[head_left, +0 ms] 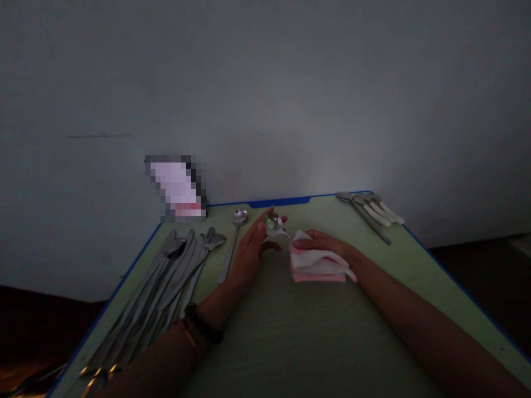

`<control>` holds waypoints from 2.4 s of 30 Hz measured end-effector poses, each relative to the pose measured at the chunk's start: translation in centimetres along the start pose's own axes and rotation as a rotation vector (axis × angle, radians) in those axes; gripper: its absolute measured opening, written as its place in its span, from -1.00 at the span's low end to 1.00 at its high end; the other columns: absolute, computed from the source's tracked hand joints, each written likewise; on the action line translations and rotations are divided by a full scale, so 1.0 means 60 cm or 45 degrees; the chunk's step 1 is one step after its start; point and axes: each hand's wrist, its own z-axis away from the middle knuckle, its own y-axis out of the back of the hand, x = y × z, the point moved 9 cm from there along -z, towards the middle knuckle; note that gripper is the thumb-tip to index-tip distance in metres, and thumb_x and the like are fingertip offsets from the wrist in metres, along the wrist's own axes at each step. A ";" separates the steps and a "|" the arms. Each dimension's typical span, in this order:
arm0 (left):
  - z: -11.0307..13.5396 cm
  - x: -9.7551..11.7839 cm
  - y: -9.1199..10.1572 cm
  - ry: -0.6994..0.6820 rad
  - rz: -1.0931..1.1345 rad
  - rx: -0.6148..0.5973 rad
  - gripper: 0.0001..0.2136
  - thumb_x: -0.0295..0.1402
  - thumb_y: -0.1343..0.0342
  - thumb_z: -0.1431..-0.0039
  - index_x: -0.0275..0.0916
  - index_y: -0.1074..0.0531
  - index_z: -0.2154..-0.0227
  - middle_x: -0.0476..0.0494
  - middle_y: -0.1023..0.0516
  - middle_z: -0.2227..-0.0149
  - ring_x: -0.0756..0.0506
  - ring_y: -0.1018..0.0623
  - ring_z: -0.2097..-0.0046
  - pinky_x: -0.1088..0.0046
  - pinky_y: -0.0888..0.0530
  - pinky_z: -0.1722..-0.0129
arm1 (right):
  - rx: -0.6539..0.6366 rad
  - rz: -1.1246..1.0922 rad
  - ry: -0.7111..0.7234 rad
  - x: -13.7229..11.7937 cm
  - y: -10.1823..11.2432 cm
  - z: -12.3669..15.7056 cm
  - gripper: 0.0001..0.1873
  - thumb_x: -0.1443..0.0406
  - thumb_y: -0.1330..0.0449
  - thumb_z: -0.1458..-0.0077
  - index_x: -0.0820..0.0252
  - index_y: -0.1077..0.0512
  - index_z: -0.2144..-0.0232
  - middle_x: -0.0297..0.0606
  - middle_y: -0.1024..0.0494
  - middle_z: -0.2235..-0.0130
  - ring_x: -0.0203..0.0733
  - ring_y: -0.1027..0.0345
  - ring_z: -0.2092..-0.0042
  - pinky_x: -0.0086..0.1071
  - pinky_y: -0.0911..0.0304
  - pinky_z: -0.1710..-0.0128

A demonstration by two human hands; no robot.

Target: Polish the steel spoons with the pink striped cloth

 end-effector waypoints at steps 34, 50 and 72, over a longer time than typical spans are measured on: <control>0.011 0.015 -0.022 -0.127 -0.343 -0.070 -0.64 -0.18 0.08 -0.24 -0.29 -0.30 0.00 -0.21 -0.48 0.08 -0.08 -0.47 0.13 0.37 -0.38 0.09 | -0.007 0.053 0.049 0.002 0.001 -0.018 -0.69 0.15 -0.23 0.04 0.31 -0.35 0.57 -0.44 -0.35 0.66 -0.48 -0.11 0.66 -0.56 0.04 0.69; 0.001 -0.023 0.003 0.209 -0.460 0.061 -0.59 0.01 0.10 -0.17 -0.24 -0.29 0.55 0.03 -0.35 0.63 0.01 -0.36 0.57 0.51 -0.29 0.54 | -0.073 0.294 0.031 -0.003 -0.014 -0.016 -0.60 0.06 -0.21 0.06 0.30 -0.32 0.63 -0.48 -0.27 0.69 -0.50 -0.03 0.67 -0.55 0.12 0.70; 0.009 -0.013 0.038 0.270 -0.506 0.299 -0.48 0.04 0.09 -0.14 -0.24 -0.21 0.77 0.08 -0.15 0.83 0.07 -0.20 0.72 0.56 -0.13 0.69 | -0.111 0.264 0.101 -0.004 -0.023 -0.019 -0.57 0.01 -0.19 0.03 0.31 -0.37 0.54 -0.42 -0.37 0.60 -0.48 -0.14 0.60 -0.56 -0.01 0.62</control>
